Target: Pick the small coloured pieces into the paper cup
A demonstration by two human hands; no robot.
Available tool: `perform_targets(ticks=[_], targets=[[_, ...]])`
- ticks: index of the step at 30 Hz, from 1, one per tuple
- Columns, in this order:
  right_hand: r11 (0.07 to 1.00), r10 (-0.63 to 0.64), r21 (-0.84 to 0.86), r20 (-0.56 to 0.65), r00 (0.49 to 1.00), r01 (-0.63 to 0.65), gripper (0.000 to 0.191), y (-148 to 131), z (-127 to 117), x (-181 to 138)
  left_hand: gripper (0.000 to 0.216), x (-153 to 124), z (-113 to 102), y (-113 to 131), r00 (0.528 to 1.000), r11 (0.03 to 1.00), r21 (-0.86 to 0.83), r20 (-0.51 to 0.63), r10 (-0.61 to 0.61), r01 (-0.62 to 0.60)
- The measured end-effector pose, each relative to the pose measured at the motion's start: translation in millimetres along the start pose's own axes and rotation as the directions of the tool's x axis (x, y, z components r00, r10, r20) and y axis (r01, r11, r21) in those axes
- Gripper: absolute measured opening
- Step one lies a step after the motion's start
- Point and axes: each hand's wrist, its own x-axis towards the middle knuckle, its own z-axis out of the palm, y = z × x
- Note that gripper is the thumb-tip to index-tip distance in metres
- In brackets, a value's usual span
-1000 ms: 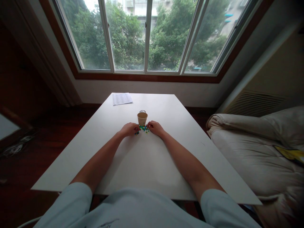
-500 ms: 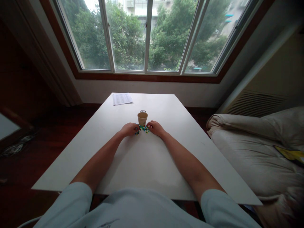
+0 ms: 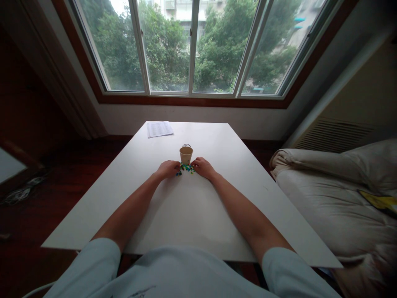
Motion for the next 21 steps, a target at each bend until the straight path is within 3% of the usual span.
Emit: perform_targets(ticks=[8, 21], targets=[[1.0, 0.0, -0.013, 0.036, 0.999, 0.001, 0.023, -1.3, 0.9, 0.9, 0.026, -0.7, 4.3, -7.5, 0.992, 0.994, -0.077, -0.09, -0.086, 0.08], [0.997, 0.067, -0.032, 0.023, 0.997, -0.066, 0.016, -9.6, -0.9, 2.5, 0.029, 0.1, 10.6, -14.7, 0.981, 0.985, -0.133, -0.141, -0.131, 0.112]])
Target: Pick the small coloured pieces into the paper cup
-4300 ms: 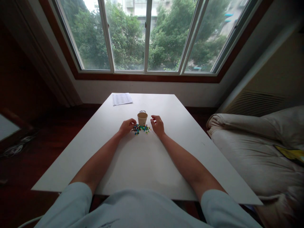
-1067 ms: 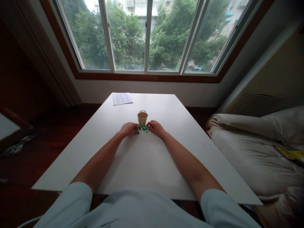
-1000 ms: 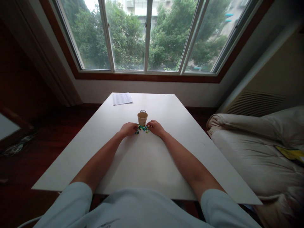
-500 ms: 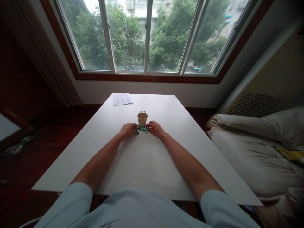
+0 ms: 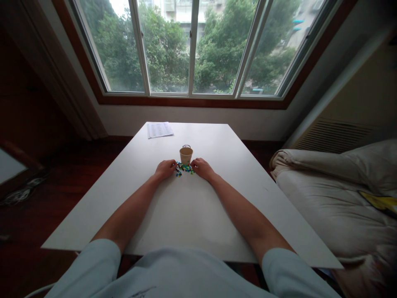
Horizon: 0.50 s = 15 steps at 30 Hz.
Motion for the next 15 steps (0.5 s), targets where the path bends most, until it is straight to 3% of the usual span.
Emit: perform_targets(ticks=[10, 15], targets=[[1.0, -0.023, -0.008, -0.003, 1.0, 0.023, 0.014, -2.4, 2.0, -0.9, 0.027, -1.0, 0.4, 1.9, 1.0, 0.999, -0.03, -0.004, 0.022, -0.022], [1.0, 0.019, 0.017, -0.121, 0.992, -0.017, 0.01, -6.8, -0.2, -0.9, 0.029, -2.2, -0.3, 3.1, 0.998, 0.997, -0.048, 0.008, 0.062, -0.062]])
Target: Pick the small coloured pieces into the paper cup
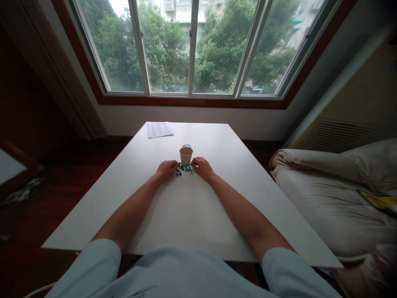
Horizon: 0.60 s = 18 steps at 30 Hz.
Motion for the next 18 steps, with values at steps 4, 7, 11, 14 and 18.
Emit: perform_targets(ticks=[4, 7, 11, 14, 18], targets=[[0.985, 0.107, 0.144, -0.103, 0.989, -0.092, 0.005, 0.4, -0.9, 1.2, 0.029, -0.7, 0.4, 0.0, 1.0, 1.0, 0.0, -0.017, 0.01, -0.01], [0.915, 0.283, 0.339, -0.159, 0.946, -0.217, 0.006, 1.3, -0.9, 4.0, 0.03, -1.4, -0.2, -0.2, 1.0, 1.0, -0.004, -0.011, 0.004, -0.004], [0.591, 0.546, 0.749, -0.098, 0.832, -0.299, 0.018, 3.0, -0.9, 11.0, 0.032, -1.5, 0.1, -1.3, 1.0, 1.0, -0.009, -0.005, 0.004, -0.004], [0.276, 0.635, 0.93, 0.014, 0.773, -0.244, 0.025, 7.4, -2.2, 15.1, 0.031, -0.8, 2.1, -3.1, 1.0, 1.0, -0.008, -0.007, -0.004, 0.004], [0.037, 0.671, 0.978, 0.127, 0.73, -0.204, 0.024, 16.7, -4.2, 15.5, 0.032, 0.2, 5.0, -5.9, 1.0, 1.0, -0.021, -0.013, 0.007, -0.007]])
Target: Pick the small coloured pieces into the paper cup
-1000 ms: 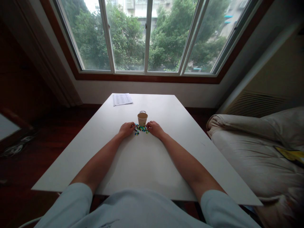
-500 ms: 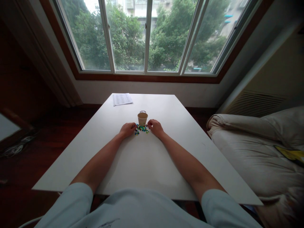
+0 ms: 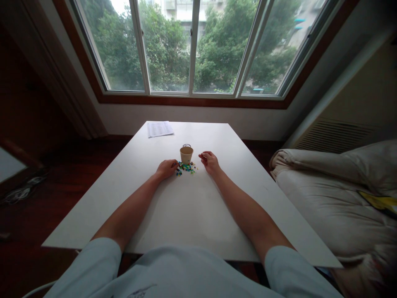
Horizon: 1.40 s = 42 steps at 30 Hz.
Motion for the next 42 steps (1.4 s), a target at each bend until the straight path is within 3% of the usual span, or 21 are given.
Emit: perform_targets(ticks=[10, 20, 23, 26, 30, 36, 42], targets=[[0.996, 0.094, 0.002, -0.055, 0.994, -0.094, 0.02, 5.3, -9.6, 5.4, 0.031, 0.0, 0.5, -1.9, 0.999, 0.999, 0.0, -0.003, 0.033, -0.033], [0.993, 0.021, -0.116, -0.091, 0.996, -0.031, 0.024, 2.6, -8.1, 4.4, 0.027, 3.0, 5.4, -6.1, 0.997, 0.997, -0.023, -0.025, 0.068, -0.068], [0.988, -0.01, -0.155, -0.042, 0.999, 0.004, 0.029, -0.6, -3.0, 1.2, 0.026, 3.7, 6.7, -6.8, 0.997, 0.996, -0.037, -0.032, 0.075, -0.076], [0.986, -0.034, -0.162, 0.094, 0.995, 0.049, 0.031, -6.0, 9.4, -5.3, 0.026, 3.7, 6.8, -6.2, 0.996, 0.995, -0.045, -0.04, 0.083, -0.085], [0.996, 0.026, -0.089, 0.219, 0.975, -0.007, 0.028, -15.6, 31.1, -16.4, 0.025, 3.7, 6.7, -5.1, 0.993, 0.993, -0.054, -0.055, 0.104, -0.107], [0.993, 0.113, 0.004, 0.24, 0.964, -0.118, 0.018, -24.6, 47.3, -22.9, 0.025, 4.8, 8.8, -6.0, 0.993, 0.992, -0.057, -0.059, 0.107, -0.11], [0.993, 0.093, 0.042, 0.266, 0.959, -0.108, 0.014, -28.8, 51.5, -20.1, 0.025, 4.3, 8.9, -5.6, 0.992, 0.991, -0.066, -0.054, 0.11, -0.113]])
